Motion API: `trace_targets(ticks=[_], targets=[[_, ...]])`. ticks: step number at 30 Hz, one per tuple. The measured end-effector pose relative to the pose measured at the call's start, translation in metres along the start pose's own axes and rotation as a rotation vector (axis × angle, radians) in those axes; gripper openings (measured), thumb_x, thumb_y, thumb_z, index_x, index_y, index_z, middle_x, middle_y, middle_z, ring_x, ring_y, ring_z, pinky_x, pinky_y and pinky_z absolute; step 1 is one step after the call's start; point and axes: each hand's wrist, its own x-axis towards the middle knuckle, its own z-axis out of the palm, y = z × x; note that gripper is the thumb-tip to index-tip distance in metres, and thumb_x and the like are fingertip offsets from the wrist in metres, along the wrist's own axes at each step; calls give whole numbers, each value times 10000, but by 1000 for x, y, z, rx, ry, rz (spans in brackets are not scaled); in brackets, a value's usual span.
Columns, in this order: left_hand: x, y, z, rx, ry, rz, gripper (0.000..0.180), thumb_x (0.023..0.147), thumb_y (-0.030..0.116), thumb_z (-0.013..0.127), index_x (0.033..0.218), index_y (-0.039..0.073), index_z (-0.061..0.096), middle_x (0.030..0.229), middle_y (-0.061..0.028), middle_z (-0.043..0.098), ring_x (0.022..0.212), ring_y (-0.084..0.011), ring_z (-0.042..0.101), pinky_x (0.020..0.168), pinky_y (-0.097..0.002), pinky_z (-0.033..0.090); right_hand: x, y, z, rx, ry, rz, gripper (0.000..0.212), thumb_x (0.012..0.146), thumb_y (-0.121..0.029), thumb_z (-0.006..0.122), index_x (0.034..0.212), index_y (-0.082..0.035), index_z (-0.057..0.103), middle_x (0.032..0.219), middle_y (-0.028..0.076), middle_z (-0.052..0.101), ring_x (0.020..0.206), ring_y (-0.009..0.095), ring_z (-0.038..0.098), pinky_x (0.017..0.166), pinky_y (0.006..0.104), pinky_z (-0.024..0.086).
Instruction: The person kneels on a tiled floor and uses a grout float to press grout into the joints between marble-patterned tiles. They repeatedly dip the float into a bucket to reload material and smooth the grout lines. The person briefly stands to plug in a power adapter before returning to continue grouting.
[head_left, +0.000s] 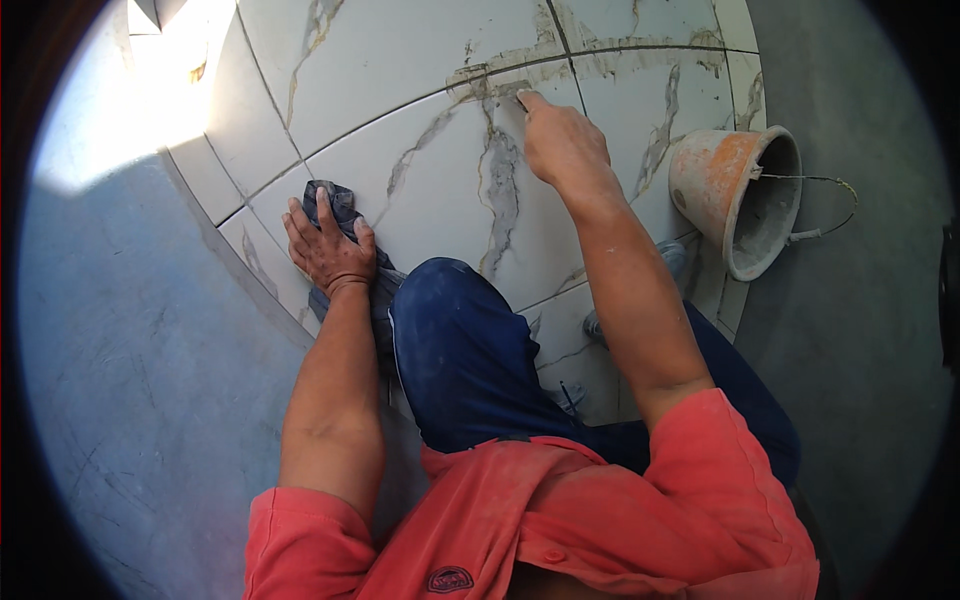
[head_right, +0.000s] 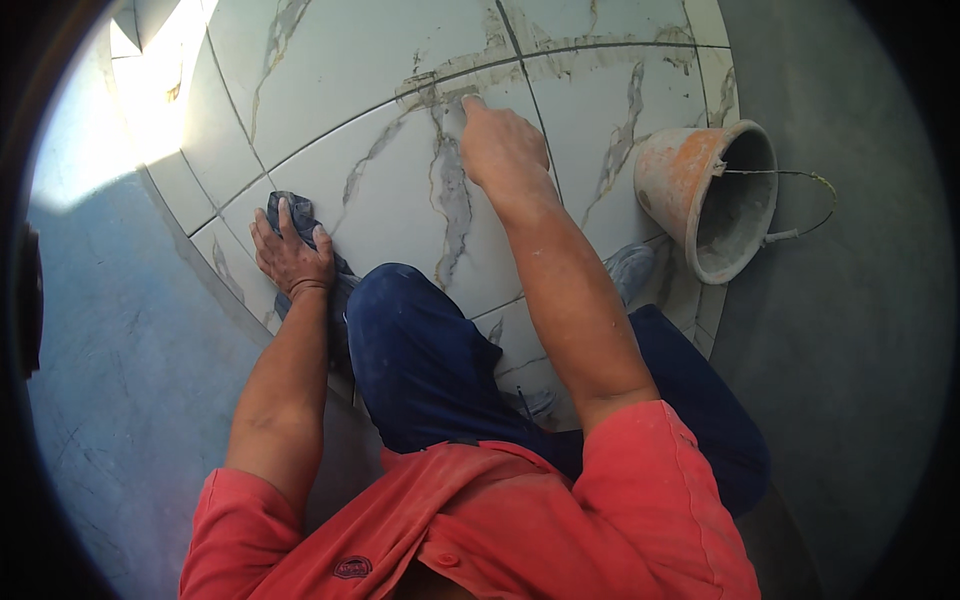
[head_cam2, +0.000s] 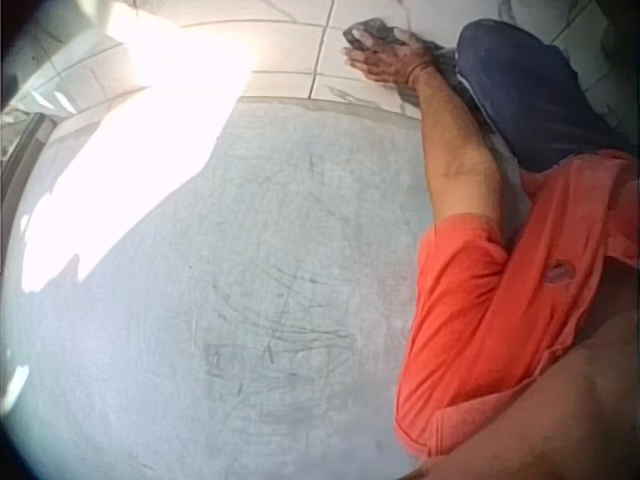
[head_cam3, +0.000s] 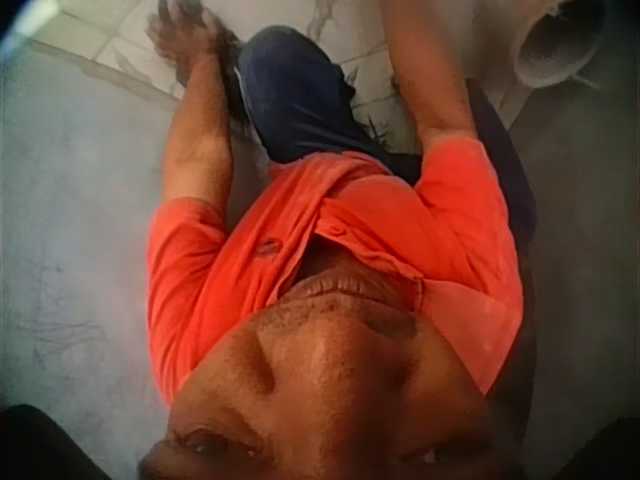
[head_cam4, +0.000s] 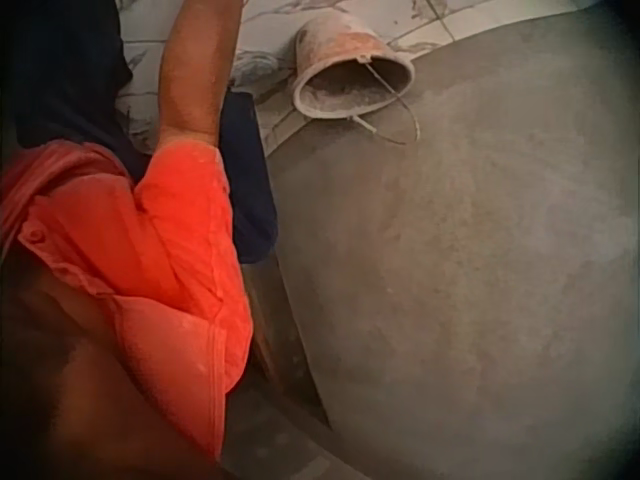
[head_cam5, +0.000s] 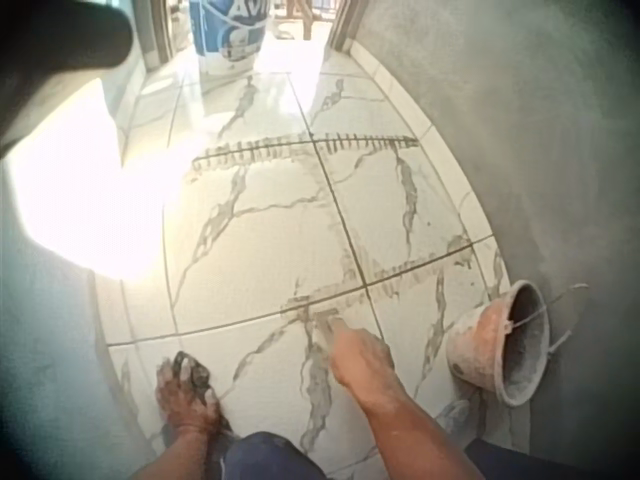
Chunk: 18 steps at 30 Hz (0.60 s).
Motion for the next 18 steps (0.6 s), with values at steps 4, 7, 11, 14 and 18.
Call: trace_targets(ticks=[4, 7, 11, 14, 18], targets=[[0, 8, 2, -9, -8, -8, 795, 836, 429, 617, 1569, 292, 342, 1661, -140, 217, 1535, -388, 197, 1215, -545, 197, 18, -17, -10, 41, 41, 19, 548, 969, -51, 479, 1504, -167, 490, 1186, 187, 716, 1137, 352, 682, 971, 458, 546], [3, 5, 4, -15, -7, -6, 810, 823, 426, 614, 1571, 308, 330, 1664, -137, 206, 1540, -381, 186, 1214, -540, 194, 5, -14, 4, 27, 17, 25, 547, 975, -65, 467, 1509, -184, 486, 1164, 199, 719, 1121, 365, 683, 971, 476, 541], [1, -1, 3, -12, -12, -17, 821, 809, 423, 615, 1571, 325, 325, 1669, -131, 195, 1546, -372, 170, 1214, -536, 188, -4, -21, -6, 41, -11, 3, 554, 971, -55, 464, 1516, -155, 468, 1174, 183, 723, 1130, 351, 687, 956, 473, 552], [1, 3, 4, -13, -25, -14, 822, 813, 431, 622, 1572, 327, 322, 1669, -130, 196, 1548, -370, 168, 1214, -536, 188, 12, -33, -8, 41, 33, -16, 525, 971, -57, 470, 1490, -136, 487, 1160, 191, 725, 1125, 361, 688, 952, 479, 553], [2, 3, 3, 4, -23, -30, 823, 816, 439, 627, 1571, 327, 322, 1669, -131, 195, 1547, -371, 169, 1212, -533, 190, 2, -35, 7, -6, -34, -20, 494, 970, -60, 477, 1459, -122, 509, 1150, 194, 725, 1120, 361, 689, 955, 474, 555]])
